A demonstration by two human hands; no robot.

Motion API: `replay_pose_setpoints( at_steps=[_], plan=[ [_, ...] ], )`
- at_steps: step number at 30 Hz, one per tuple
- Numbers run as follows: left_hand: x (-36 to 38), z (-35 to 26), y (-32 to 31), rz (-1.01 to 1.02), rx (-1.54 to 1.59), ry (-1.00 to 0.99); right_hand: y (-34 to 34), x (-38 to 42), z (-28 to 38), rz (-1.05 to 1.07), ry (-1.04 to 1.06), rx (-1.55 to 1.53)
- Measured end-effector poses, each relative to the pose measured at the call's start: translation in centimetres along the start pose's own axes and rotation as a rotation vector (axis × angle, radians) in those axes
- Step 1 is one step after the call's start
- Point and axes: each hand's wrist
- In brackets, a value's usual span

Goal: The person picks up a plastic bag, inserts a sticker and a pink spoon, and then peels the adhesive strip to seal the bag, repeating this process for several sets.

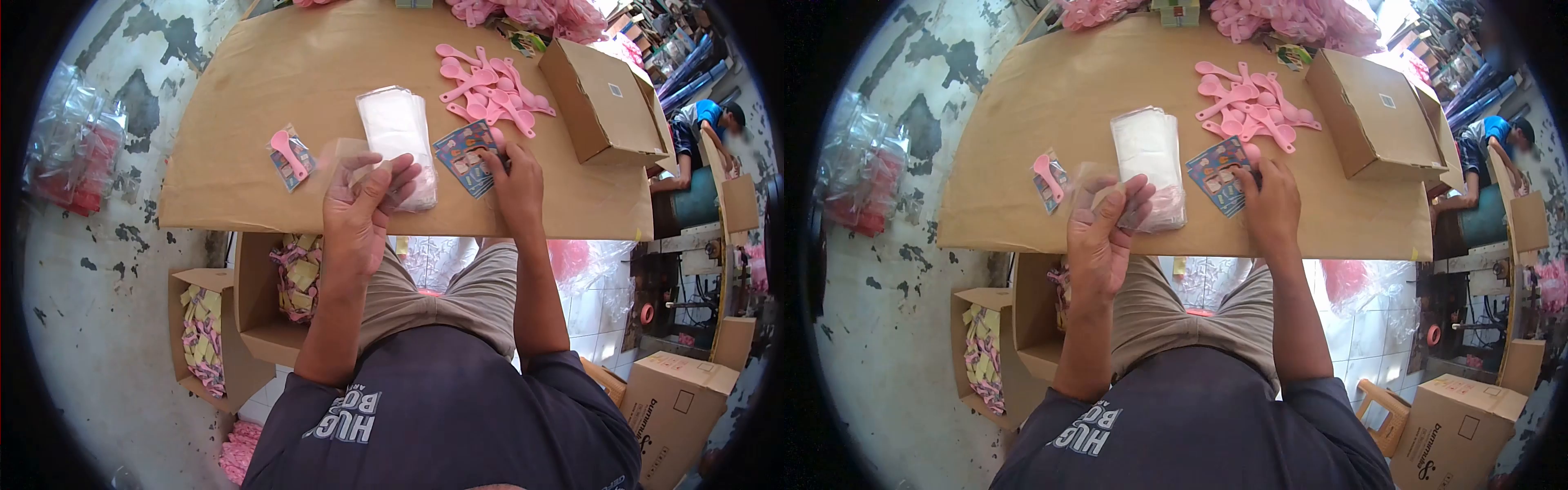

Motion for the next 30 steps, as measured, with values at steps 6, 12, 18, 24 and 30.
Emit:
replay_pose_setpoints(
  at_steps=[6,12,18,24,30],
  plan=[
    [-1.4,0.5,2.3,0.045,-0.125,-0.123,2.6,2.5,2.4,-0.119,-0.115,-0.363],
    [-0.6,0.2,0.5,-0.006,-0.114,-0.087,4.7,5.6,5.6,0.322,-0.394,-0.845],
    [0.0,1.3,0.3,0.086,-0.079,-0.017,4.4,6.1,6.1,0.297,-0.376,-0.913],
    [0.8,1.4,-0.8,0.165,-0.149,0.074,6.2,5.4,5.1,0.507,-0.344,-0.8],
    [1.0,2.8,-1.1,0.166,-0.197,0.011,6.0,5.4,4.0,0.43,-0.447,-1.021]
  ],
)
Point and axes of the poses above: each hand's wrist, its own x-axis away from the middle knuckle, its own y-axis out of the back of the hand, z = x × y, and after that the axes turned 15 degrees about -z, right-handed
